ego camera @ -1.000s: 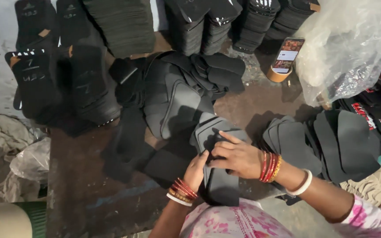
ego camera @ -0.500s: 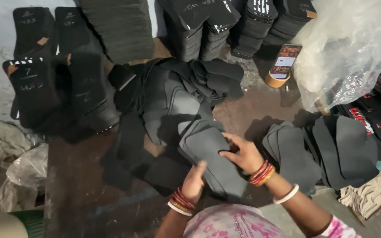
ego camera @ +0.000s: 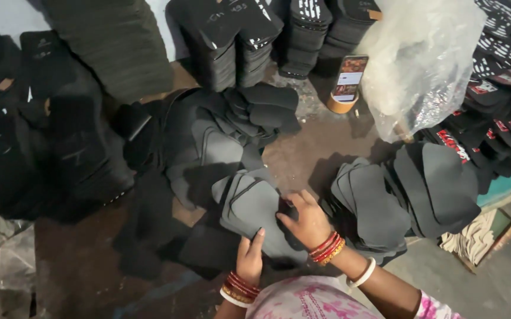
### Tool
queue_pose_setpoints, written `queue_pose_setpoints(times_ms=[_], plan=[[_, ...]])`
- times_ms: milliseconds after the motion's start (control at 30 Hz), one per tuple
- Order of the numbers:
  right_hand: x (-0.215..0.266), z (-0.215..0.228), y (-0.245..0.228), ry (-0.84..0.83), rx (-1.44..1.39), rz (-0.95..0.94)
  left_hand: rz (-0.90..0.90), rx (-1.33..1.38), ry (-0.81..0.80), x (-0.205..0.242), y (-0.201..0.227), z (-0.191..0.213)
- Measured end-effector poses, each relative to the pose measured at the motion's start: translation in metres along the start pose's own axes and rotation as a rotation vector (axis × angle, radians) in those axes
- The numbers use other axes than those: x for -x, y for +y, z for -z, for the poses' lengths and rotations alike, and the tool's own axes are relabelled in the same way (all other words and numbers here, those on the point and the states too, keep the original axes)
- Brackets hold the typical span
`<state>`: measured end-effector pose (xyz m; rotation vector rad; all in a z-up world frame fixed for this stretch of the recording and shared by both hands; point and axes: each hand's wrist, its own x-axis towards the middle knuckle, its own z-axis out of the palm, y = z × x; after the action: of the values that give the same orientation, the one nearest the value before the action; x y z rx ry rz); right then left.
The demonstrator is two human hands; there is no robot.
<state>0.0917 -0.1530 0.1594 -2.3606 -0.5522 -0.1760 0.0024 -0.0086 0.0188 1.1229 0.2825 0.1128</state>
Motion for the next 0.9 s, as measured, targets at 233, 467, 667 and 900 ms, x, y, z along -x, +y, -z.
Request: queue_pose_setpoints(times_ms=[233, 467, 667, 900], plan=[[0.018, -0.004, 0.035, -0.276, -0.508, 0.119, 0.281, 0.395, 0.024, 0.004, -0.014, 0.014], [0.016, 0.012, 0.063, -0.264, -1.074, -0.216, 0.399, 0.600, 0.023, 0.000, 0.032, -0.021], [0.038, 0.031, 0.116, -0.298, -0.957, -0.351, 0.253, 0.266, 0.027, -0.010, -0.029, -0.009], [0.034, 0.178, 0.255, 0.442, -0.229, -0.307, 0.177, 0.310, 0.110, -0.003, 0.020, -0.013]])
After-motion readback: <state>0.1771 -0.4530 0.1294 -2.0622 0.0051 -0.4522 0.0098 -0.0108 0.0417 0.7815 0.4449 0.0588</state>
